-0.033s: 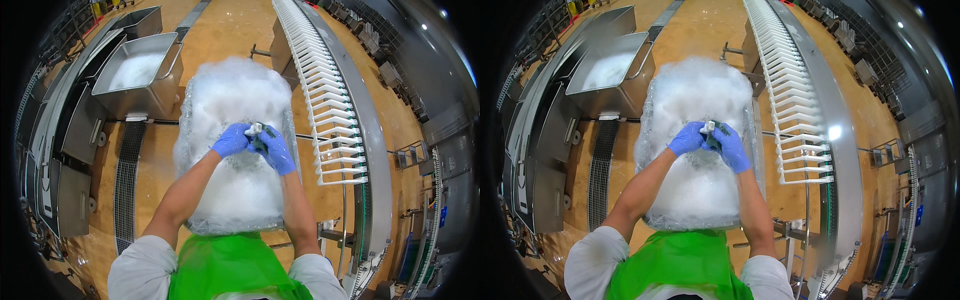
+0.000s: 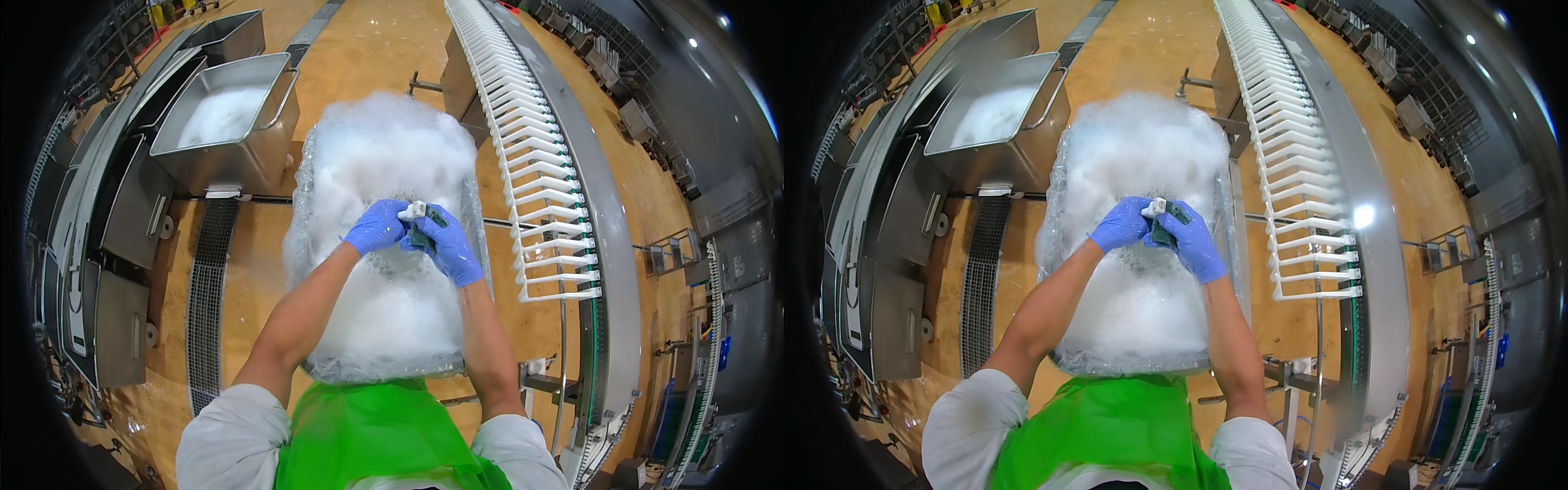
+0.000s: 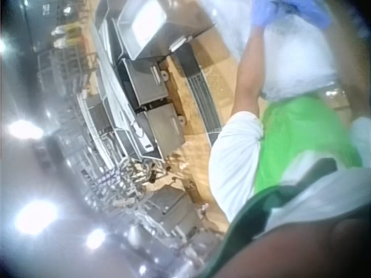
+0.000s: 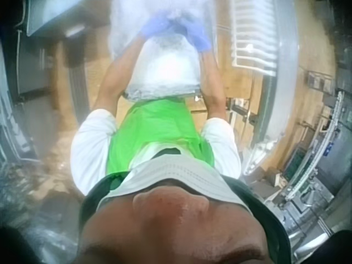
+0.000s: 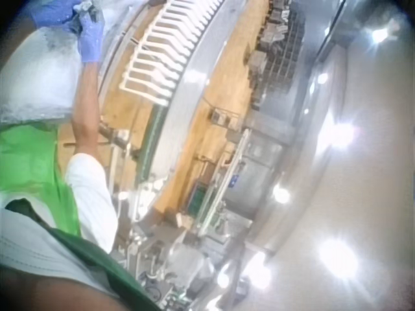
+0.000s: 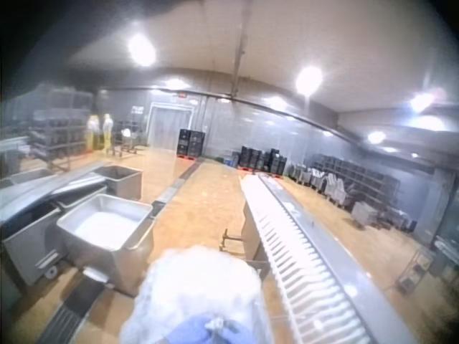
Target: The person repeatedly scrubs white plastic parts with a green sponge in a soapy water tub, then places each cleaned part onto a conveyor belt. The process is repeated for multiple parts throughout the clip.
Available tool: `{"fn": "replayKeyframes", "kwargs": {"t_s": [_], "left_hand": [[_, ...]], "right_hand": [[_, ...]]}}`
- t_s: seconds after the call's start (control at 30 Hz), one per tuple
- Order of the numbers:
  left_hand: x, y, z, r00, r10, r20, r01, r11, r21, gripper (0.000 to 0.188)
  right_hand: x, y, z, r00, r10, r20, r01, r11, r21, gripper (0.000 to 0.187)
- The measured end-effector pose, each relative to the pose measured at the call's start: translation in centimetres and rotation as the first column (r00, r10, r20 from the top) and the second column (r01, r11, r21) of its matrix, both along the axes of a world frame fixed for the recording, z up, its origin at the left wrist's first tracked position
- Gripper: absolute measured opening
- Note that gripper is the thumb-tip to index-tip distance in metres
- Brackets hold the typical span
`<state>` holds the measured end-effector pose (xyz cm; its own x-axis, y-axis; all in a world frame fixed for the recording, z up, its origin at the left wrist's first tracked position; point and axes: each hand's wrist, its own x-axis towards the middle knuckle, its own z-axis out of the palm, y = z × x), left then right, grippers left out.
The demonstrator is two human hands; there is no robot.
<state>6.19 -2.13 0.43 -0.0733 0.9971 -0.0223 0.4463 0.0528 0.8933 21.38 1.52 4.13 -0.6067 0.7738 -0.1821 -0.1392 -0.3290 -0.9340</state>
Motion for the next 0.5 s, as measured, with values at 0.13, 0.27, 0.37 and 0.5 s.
{"fn": "replayKeyframes", "kwargs": {"t_s": [0.13, 0.27, 0.37, 0.5], "left_hand": [[0.5, 0.1, -2.1, 0.993, -0.025, 0.118, 0.031, 0.999, -0.043, 0.017], [1.1, 0.0, -0.1, 0.970, 0.028, 0.240, -0.005, 0.995, -0.098, 0.014], [0.1, 0.1, 0.1, 0.933, 0.013, 0.361, 0.035, 0.992, -0.125, 0.026], [0.6, 0.1, 1.7, 0.951, 0.096, 0.293, -0.013, 0.962, -0.273, 0.041]], "right_hand": [[1.4, 2.3, -1.6, 0.981, 0.148, -0.122, -0.167, 0.973, -0.158, 0.026], [1.8, 1.5, -0.2, 0.965, 0.155, -0.213, -0.189, 0.970, -0.150, 0.028], [1.6, 0.8, 0.9, 0.978, 0.142, -0.150, -0.155, 0.985, -0.079, 0.027], [1.9, 3.1, -2.6, 0.753, -0.144, 0.643, -0.234, 0.854, 0.465, 0.028]]}}
